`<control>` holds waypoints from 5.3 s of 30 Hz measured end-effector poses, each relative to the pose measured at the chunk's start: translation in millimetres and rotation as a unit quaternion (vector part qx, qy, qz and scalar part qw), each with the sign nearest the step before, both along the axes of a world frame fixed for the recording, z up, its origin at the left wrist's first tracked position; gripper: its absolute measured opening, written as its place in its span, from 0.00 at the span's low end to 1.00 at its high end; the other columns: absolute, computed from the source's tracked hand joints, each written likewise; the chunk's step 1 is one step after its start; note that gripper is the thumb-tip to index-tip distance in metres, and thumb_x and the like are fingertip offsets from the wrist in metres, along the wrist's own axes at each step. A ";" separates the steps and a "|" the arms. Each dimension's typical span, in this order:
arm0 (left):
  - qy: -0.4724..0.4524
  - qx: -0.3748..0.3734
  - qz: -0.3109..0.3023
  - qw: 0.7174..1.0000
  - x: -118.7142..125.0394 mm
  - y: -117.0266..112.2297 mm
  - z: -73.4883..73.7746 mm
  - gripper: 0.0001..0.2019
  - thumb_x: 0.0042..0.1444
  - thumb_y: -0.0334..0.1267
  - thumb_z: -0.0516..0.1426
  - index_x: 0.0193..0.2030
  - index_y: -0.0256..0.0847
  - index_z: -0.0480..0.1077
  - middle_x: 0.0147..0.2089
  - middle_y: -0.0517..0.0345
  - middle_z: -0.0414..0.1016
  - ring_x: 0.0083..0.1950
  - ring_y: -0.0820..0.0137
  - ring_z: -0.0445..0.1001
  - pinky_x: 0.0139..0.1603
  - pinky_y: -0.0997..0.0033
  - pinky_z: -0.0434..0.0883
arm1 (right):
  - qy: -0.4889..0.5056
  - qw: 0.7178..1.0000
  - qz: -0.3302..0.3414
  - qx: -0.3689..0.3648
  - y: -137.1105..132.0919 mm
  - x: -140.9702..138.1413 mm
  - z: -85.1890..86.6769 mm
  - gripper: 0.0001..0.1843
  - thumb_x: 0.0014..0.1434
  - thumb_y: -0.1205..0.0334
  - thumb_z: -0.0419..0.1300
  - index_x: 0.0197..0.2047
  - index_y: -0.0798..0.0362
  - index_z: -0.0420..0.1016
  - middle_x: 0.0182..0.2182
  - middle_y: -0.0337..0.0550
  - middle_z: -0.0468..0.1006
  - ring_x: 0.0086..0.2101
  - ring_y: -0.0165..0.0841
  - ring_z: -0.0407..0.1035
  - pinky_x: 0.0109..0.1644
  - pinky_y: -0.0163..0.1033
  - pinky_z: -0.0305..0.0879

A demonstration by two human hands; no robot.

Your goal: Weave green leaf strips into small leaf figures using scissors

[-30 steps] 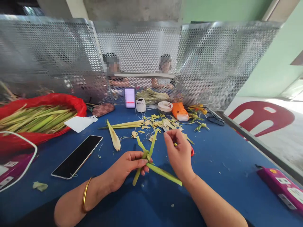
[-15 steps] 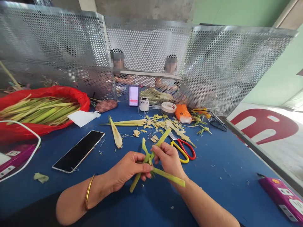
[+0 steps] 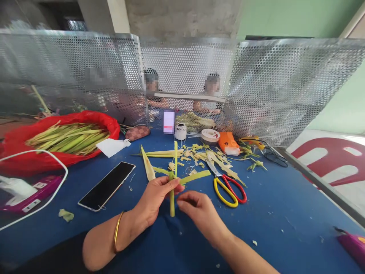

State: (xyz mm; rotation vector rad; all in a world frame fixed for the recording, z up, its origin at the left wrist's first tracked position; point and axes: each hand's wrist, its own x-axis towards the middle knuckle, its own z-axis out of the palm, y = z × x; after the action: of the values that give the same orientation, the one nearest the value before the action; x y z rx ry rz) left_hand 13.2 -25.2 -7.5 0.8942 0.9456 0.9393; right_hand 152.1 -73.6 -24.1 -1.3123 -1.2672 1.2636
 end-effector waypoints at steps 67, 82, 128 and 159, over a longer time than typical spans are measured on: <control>-0.027 -0.050 0.024 0.998 -1.6 14.4 -0.3 0.10 0.40 0.35 0.69 0.29 0.33 0.76 0.25 0.56 0.76 0.19 0.80 0.66 0.23 0.77 0.65 | 0.030 0.975 -0.174 0.138 -11.9 6.1 10.0 0.08 0.55 0.56 0.64 0.30 0.52 0.77 0.22 0.40 0.78 0.27 0.33 0.71 0.34 0.38 0.68; -0.021 -0.034 -0.036 0.999 -8.3 16.7 6.4 0.10 0.44 0.39 0.65 0.32 0.34 0.77 0.36 0.50 0.79 0.22 0.80 0.66 0.18 0.80 0.55 | -0.113 0.952 -0.225 0.175 1.7 41.9 29.5 0.21 0.60 0.44 0.53 0.37 0.51 0.79 0.38 0.46 0.81 0.43 0.44 0.72 0.47 0.44 0.65; 0.184 0.001 -0.315 0.931 -1.9 -16.5 14.7 0.15 0.49 0.47 0.59 0.30 0.34 0.74 0.34 0.49 0.81 0.18 0.80 0.61 0.17 0.77 0.49 | -0.102 0.994 -0.010 0.028 -1.7 17.5 23.5 0.11 0.53 0.58 0.60 0.23 0.53 0.69 0.21 0.35 0.68 0.23 0.28 0.62 0.26 0.34 0.59; 0.138 -0.050 -0.243 0.959 -1.6 -12.8 11.1 0.11 0.48 0.40 0.58 0.31 0.34 0.76 0.27 0.55 0.76 0.18 0.81 0.62 0.18 0.78 0.50 | -0.065 0.989 -0.059 0.116 -4.8 7.3 15.2 0.09 0.56 0.61 0.59 0.26 0.52 0.67 0.21 0.34 0.71 0.22 0.27 0.63 0.25 0.31 0.62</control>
State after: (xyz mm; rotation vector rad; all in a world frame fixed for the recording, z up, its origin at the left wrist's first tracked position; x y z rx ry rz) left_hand 11.6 -38.0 3.6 1.1240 0.9378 0.3481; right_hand 159.4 -78.4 -8.9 -1.2956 -1.3613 0.9312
